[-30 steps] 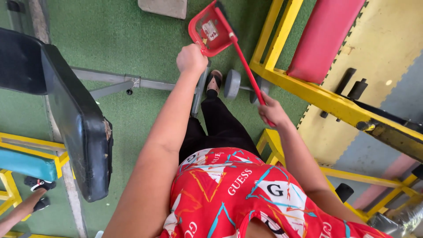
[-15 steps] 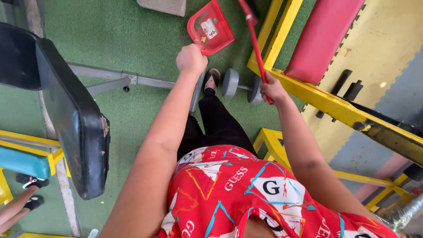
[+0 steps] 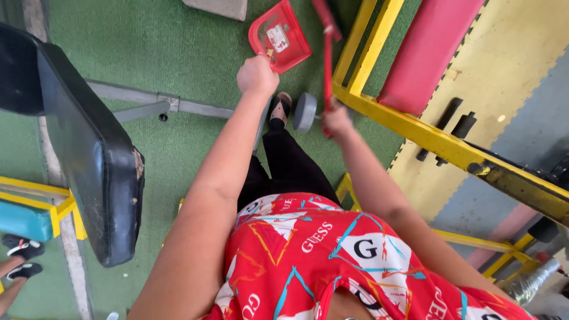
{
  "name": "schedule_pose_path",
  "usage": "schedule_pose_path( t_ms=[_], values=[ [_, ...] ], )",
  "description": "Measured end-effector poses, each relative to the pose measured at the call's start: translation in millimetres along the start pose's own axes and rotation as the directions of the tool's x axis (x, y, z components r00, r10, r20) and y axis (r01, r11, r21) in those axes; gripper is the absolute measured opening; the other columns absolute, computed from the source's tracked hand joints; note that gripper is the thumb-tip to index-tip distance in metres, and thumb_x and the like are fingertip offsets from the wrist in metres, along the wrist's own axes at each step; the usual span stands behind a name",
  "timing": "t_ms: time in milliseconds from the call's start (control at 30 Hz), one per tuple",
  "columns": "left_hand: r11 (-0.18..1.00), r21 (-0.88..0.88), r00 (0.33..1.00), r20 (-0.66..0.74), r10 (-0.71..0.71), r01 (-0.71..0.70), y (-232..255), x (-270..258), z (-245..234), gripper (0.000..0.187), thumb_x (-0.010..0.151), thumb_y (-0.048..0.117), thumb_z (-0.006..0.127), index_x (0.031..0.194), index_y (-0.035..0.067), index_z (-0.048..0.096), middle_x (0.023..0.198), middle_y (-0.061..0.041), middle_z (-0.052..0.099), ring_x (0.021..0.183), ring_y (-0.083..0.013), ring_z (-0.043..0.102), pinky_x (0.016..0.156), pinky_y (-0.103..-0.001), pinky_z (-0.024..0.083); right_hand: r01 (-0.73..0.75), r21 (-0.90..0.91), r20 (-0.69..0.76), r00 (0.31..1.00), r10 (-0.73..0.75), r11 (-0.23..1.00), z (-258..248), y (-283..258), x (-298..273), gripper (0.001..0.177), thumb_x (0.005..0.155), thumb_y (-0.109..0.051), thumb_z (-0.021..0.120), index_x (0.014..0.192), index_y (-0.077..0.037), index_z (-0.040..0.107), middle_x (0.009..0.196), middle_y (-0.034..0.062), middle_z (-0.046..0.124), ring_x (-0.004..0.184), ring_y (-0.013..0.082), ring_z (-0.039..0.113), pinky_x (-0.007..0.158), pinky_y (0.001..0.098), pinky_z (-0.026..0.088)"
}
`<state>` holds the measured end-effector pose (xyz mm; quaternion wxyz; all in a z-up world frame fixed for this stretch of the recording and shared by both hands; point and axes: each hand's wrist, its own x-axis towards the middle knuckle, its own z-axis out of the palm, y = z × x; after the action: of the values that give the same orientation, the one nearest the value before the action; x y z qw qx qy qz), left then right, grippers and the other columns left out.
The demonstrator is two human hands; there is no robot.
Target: Sweeping the gym floor using a small broom and a dustpan.
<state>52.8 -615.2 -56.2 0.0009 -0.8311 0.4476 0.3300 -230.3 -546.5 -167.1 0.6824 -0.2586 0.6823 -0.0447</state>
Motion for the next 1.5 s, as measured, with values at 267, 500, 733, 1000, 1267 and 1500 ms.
schedule_pose_path(
  t_ms=[267, 500, 733, 1000, 1267, 1500],
  values=[
    [1.000, 0.001, 0.998, -0.059, 0.001, -0.001, -47.1, -14.9, -16.3, 0.015, 0.089, 0.029, 0.070, 0.097, 0.021, 0.080, 0.091, -0.016, 0.075, 0.087, -0.0392, 0.073, 0.077, -0.051, 0.058, -0.152, 0.086, 0.253, 0.959, 0.125, 0.985, -64.3, -52.4, -138.5, 0.083, 0.093, -0.004, 0.059, 0.165, -0.026, 0.024, 0.063, -0.0010, 0.048, 0.041, 0.0095, 0.043, 0.036, 0.0255, 0.035],
    [0.998, -0.031, 0.985, -0.166, 0.051, -0.057, -137.5, -59.6, -30.3, 0.030, 0.081, 0.025, 0.076, 0.110, 0.027, 0.080, 0.086, -0.015, 0.075, 0.080, -0.0396, 0.072, 0.072, -0.051, 0.058, 0.031, -0.392, 0.128, 0.992, 0.021, 0.919, -86.5, -140.1, -124.3, 0.089, 0.092, 0.008, 0.055, 0.168, -0.017, 0.018, 0.067, 0.0022, 0.053, 0.050, 0.0108, 0.049, 0.045, 0.0249, 0.042],
    [0.993, -0.095, 0.972, -0.220, -0.087, 0.068, -204.2, -82.8, -33.5, 0.034, 0.077, 0.027, 0.080, 0.111, 0.024, 0.081, 0.090, -0.017, 0.075, 0.082, -0.0386, 0.072, 0.073, -0.049, 0.058, 0.011, -0.303, 0.094, 0.995, 0.019, 0.953, -85.5, -177.9, -72.3, 0.082, 0.096, 0.002, 0.055, 0.167, -0.019, 0.022, 0.066, -0.0008, 0.049, 0.049, 0.0100, 0.049, 0.044, 0.0247, 0.042],
    [0.983, -0.104, 0.965, -0.200, -0.171, 0.153, -233.6, -86.9, -59.4, 0.030, 0.080, 0.026, 0.078, 0.109, 0.028, 0.082, 0.096, -0.013, 0.077, 0.085, -0.0373, 0.072, 0.074, -0.048, 0.057, -0.034, -0.115, -0.095, 0.995, 0.023, 0.993, -11.7, -176.2, -9.5, 0.044, 0.102, -0.009, 0.054, 0.142, -0.019, 0.037, 0.064, -0.0012, 0.048, 0.049, 0.0109, 0.047, 0.041, 0.0277, 0.038],
    [0.979, -0.013, 0.972, -0.118, -0.204, 0.204, -237.3, -59.3, -47.5, 0.036, 0.077, 0.029, 0.079, 0.113, 0.031, 0.080, 0.101, -0.013, 0.076, 0.091, -0.0363, 0.072, 0.078, -0.047, 0.058, -0.027, -0.443, 0.075, 0.995, 0.067, 0.896, 132.5, -16.4, -84.1, 0.042, 0.095, -0.010, 0.064, 0.129, -0.008, 0.041, 0.063, 0.0071, 0.060, 0.046, 0.0191, 0.059, 0.037, 0.0367, 0.047],
    [0.969, 0.008, 0.966, -0.075, -0.246, 0.248, -248.7, -57.0, -51.8, 0.042, 0.073, 0.037, 0.085, 0.115, 0.033, 0.078, 0.102, -0.011, 0.076, 0.092, -0.0357, 0.072, 0.080, -0.047, 0.058, -0.096, -0.310, 0.359, 0.909, 0.210, 0.946, 13.5, -52.3, -139.7, 0.082, 0.090, -0.006, 0.063, 0.162, -0.032, 0.033, 0.064, -0.0018, 0.051, 0.042, 0.0073, 0.045, 0.037, 0.0251, 0.041]
  ],
)
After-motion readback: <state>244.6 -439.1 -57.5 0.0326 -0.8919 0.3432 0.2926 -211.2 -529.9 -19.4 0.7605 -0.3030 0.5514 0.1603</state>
